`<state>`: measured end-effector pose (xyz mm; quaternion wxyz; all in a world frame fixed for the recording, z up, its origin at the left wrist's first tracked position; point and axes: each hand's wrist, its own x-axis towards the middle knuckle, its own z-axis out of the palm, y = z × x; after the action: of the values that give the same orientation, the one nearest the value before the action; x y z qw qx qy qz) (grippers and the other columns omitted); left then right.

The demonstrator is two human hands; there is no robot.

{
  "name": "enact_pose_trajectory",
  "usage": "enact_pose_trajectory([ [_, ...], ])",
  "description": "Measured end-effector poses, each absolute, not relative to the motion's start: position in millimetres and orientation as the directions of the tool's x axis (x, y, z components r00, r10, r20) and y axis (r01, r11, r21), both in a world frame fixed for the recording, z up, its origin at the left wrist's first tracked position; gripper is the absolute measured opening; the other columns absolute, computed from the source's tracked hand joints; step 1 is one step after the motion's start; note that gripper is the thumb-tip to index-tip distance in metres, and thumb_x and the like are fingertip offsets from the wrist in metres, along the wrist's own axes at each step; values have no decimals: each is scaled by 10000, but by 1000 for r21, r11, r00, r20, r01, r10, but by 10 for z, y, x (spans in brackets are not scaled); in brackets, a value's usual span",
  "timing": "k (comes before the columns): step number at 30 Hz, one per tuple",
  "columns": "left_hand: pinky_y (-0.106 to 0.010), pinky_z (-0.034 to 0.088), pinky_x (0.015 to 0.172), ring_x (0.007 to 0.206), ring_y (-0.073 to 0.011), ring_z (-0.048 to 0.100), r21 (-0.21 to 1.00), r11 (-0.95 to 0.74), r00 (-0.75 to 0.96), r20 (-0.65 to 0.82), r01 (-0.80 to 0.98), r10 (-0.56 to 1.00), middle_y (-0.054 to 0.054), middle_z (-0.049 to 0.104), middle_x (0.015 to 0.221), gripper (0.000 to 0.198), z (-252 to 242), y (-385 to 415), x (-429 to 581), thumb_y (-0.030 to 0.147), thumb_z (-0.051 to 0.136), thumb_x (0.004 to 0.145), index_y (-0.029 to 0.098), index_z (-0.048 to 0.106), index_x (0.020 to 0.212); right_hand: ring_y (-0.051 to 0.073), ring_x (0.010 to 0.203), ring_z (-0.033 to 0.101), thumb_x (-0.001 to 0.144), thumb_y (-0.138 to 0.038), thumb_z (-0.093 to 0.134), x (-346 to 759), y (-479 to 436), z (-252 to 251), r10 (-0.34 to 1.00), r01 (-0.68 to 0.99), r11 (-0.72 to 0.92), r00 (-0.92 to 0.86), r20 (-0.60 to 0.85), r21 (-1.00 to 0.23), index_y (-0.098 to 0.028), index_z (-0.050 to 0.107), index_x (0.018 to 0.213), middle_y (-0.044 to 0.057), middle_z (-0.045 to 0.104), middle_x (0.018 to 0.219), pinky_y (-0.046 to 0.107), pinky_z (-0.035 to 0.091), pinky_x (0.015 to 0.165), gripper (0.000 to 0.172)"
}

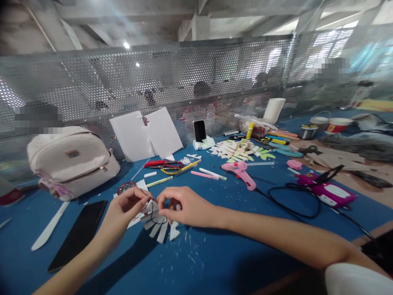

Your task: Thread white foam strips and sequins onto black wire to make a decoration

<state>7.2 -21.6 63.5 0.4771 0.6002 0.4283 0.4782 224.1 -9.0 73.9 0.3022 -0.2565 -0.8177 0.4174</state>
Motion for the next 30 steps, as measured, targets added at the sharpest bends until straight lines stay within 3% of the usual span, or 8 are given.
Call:
enact_pose_trajectory([
  [9, -208, 481, 585, 707, -133, 598, 979, -197, 189, 184, 49, 965, -41, 668, 871, 214, 595, -227, 161, 336, 738, 795, 160, 624, 747, 111, 577, 670, 919, -213, 582, 2219, -176, 671, 729, 214, 437, -653, 205, -874, -171, 577, 919, -43, 581, 669, 180, 427, 533, 43],
  [14, -196, 459, 595, 677, -109, 576, 975, -216, 172, 203, 56, 964, -34, 675, 854, 203, 593, -227, 160, 325, 744, 801, 157, 638, 755, 83, 641, 604, 901, -162, 609, 2227, -177, 659, 669, 237, 627, -653, 356, -742, -162, 615, 902, -1, 637, 852, 194, 450, 612, 6],
  [17, -197, 444, 582, 571, -67, 515, 988, -153, 189, 152, -9, 970, -29, 683, 851, 246, 577, -228, 144, 342, 749, 809, 150, 616, 734, 119, 766, 603, 913, -169, 607, 2250, -161, 627, 589, 223, 743, -666, 458, -632, -163, 617, 904, 20, 655, 895, 229, 464, 723, 15],
  [20, -191, 440, 602, 602, -75, 537, 990, -18, 256, 54, -140, 965, -34, 691, 844, 268, 550, -238, 127, 350, 759, 809, 153, 593, 733, 147, 848, 618, 931, -176, 580, 2270, -163, 588, 521, 191, 804, -684, 511, -563, -162, 602, 917, 43, 657, 930, 252, 470, 768, 30],
  [24, -195, 462, 681, 709, -101, 596, 957, 132, 322, -44, -258, 946, -46, 698, 865, 262, 527, -259, 117, 344, 763, 814, 157, 590, 751, 158, 902, 621, 940, -160, 553, 2277, -175, 561, 474, 169, 839, -694, 542, -517, -163, 591, 934, 55, 653, 956, 260, 476, 792, 39],
  [30, -197, 446, 635, 639, -88, 560, 968, 25, 283, 49, -251, 958, -43, 700, 829, 255, 522, -259, 107, 317, 781, 801, 148, 607, 722, 139, 820, 585, 922, -119, 559, 2282, -163, 611, 443, 128, 842, -719, 535, -525, -159, 592, 918, 47, 642, 916, 240, 462, 734, 52],
])
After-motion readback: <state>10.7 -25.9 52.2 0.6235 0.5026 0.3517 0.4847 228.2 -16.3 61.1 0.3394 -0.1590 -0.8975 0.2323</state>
